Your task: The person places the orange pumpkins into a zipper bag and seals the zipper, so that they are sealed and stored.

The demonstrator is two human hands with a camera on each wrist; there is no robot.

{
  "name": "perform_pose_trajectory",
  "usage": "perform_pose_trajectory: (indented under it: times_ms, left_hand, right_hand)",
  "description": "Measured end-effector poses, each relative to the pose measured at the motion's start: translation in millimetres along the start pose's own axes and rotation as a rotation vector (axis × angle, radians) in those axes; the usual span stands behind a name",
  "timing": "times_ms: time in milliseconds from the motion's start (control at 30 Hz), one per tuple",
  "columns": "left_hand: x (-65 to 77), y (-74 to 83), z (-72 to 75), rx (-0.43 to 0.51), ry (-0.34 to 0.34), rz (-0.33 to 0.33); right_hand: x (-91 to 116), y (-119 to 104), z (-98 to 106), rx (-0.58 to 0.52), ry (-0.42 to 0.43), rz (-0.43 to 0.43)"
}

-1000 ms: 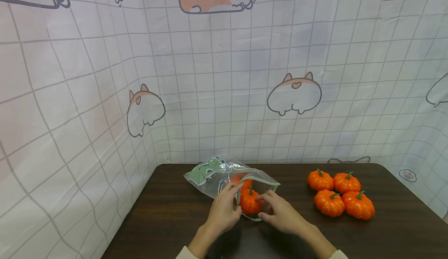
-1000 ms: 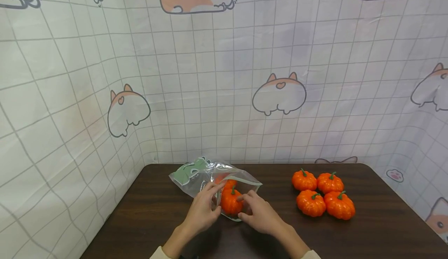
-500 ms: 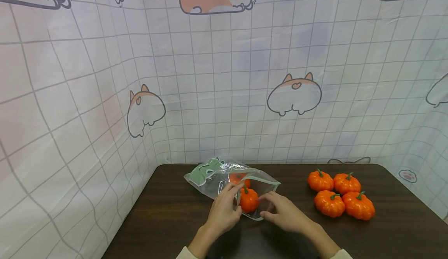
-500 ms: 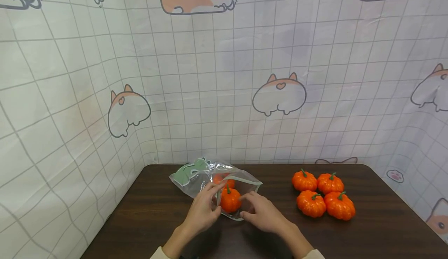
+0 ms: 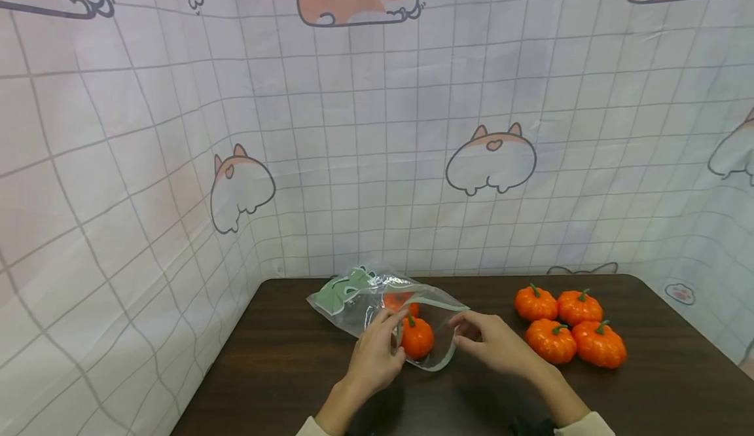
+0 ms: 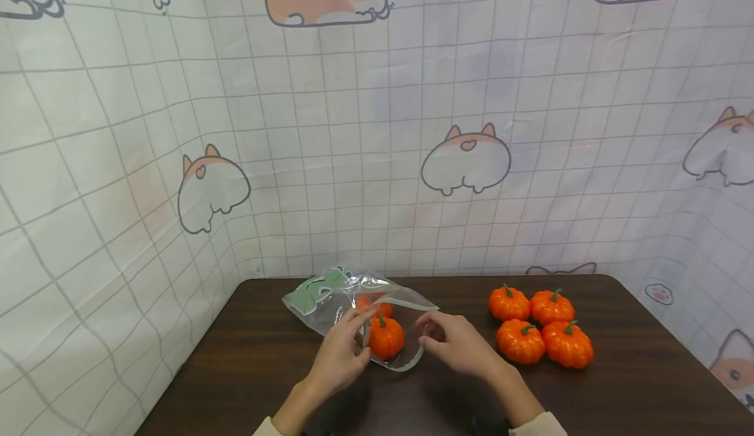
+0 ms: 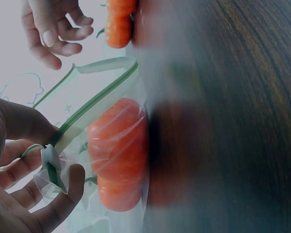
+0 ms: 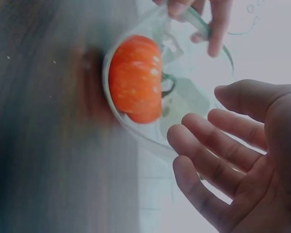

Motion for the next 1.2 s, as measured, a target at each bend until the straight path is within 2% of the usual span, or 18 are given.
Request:
perform_pose_trajectory:
  times_ms: [200,433,633,733,933,1200]
  left_hand:
    - [0.2,-0.3,-1.0,0.017,0.007,-0.005]
    - [-0.3,-2.3,0.2,0.016,0.017,-0.009]
    - [-0.1,-3.9,0.4,0.034,0.014,-0.005]
    - [0.4,-4.0,1.0,0.046,0.010,0.001]
    - [0.1,-3.6,1.7,0.049,0.005,-0.007]
    - [-0.9,-2.4,0.9,0.058,-0.015,-0.002]
  right_hand:
    - [7,0,14,-0.046,0.064,-0.052]
    - [21,12,24,-0.023,0.300,-0.014]
    - [42,25,43,0.044,0.425,-0.081]
    - [52,31,52,0.060,0.458,-0.100]
    - [66,43,67,0.058,0.470,-0.135]
    - [82,53,78,0.081,0.539,-0.166]
Point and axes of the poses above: each hand's wrist, its own x-axis away from the middle knuckle, its own z-axis out of the back of the hand, y = z × x, the point moved 2 cm from there along -x, towards the middle knuckle, and after that the axes turned 7 degrees about -z, right-handed, at the moved point
